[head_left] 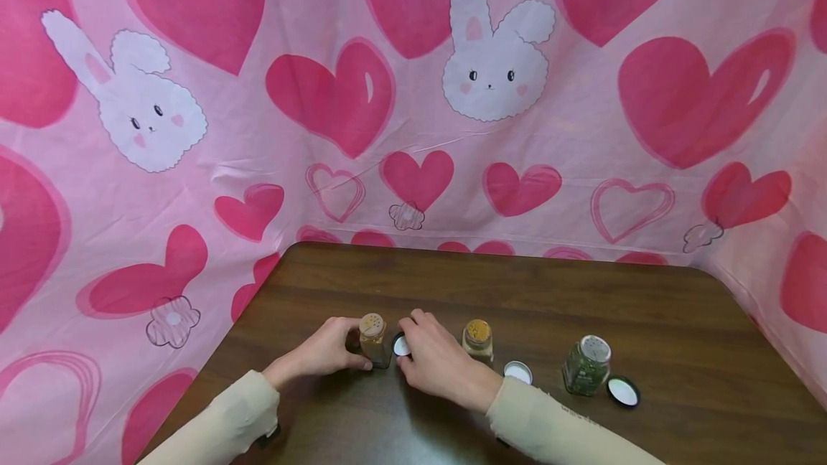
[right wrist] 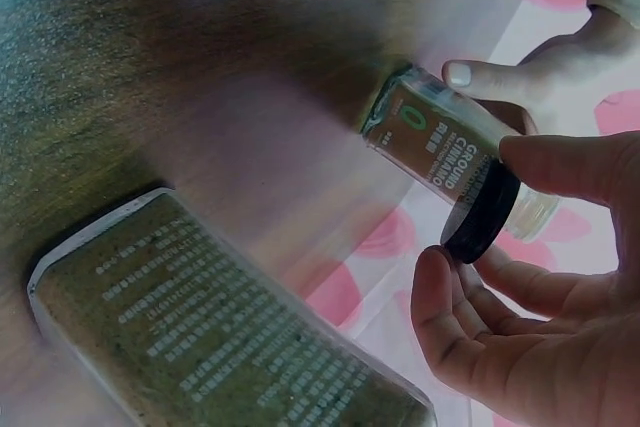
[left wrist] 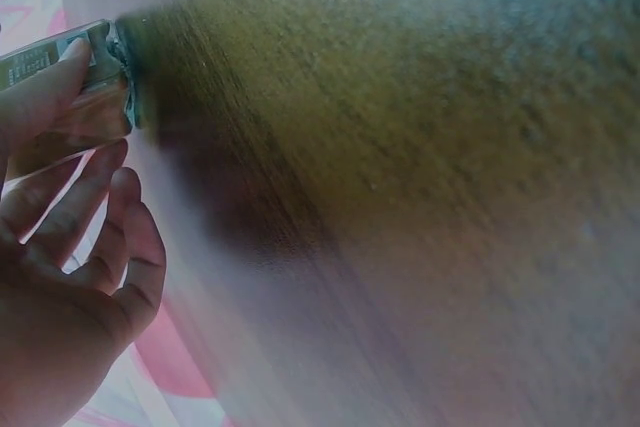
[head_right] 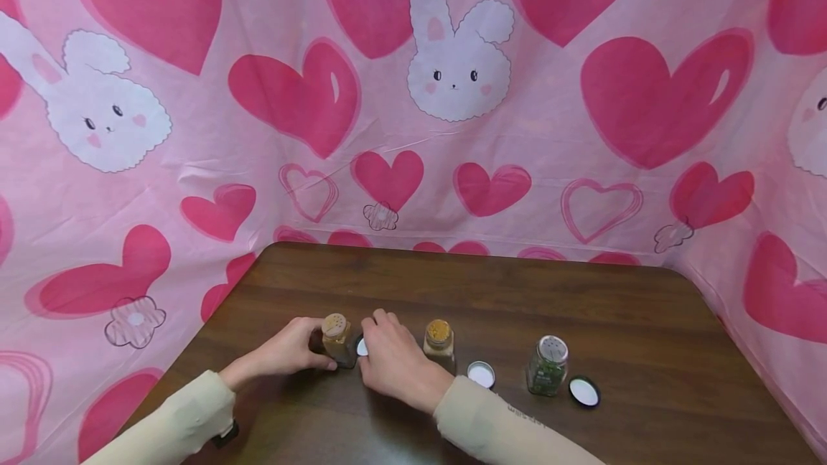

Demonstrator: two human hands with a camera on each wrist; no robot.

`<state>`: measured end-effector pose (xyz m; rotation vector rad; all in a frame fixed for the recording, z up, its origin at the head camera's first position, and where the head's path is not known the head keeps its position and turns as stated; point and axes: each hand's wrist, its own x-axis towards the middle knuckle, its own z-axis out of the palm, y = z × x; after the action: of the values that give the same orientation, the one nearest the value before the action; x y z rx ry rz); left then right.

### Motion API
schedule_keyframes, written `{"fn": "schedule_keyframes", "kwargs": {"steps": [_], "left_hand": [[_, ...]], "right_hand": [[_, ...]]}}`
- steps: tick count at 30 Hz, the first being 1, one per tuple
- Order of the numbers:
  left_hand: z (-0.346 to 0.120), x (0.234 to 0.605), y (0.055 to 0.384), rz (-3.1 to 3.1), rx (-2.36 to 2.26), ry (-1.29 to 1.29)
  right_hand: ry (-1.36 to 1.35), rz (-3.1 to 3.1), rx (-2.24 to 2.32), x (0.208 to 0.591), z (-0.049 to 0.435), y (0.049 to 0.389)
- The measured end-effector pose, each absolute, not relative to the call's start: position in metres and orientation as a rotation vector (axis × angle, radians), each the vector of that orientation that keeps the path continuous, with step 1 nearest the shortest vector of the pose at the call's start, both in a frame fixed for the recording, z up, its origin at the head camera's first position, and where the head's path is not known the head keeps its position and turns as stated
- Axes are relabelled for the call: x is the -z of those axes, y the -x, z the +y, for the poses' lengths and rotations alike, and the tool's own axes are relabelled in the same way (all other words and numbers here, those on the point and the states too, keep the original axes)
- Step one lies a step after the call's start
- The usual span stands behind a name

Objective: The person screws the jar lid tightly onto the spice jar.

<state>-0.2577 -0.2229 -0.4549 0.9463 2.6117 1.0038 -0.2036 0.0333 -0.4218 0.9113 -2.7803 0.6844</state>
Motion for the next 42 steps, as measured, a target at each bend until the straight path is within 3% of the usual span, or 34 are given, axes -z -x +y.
{"fn": "schedule_keyframes", "kwargs": {"steps": [42], "left_hand": [[-0.225,0.459,0.260,2.598,-1.005,-0.943]], "right_hand": [[-0.916,-2.741,-0.702,0.409,0.025,0.209]]}}
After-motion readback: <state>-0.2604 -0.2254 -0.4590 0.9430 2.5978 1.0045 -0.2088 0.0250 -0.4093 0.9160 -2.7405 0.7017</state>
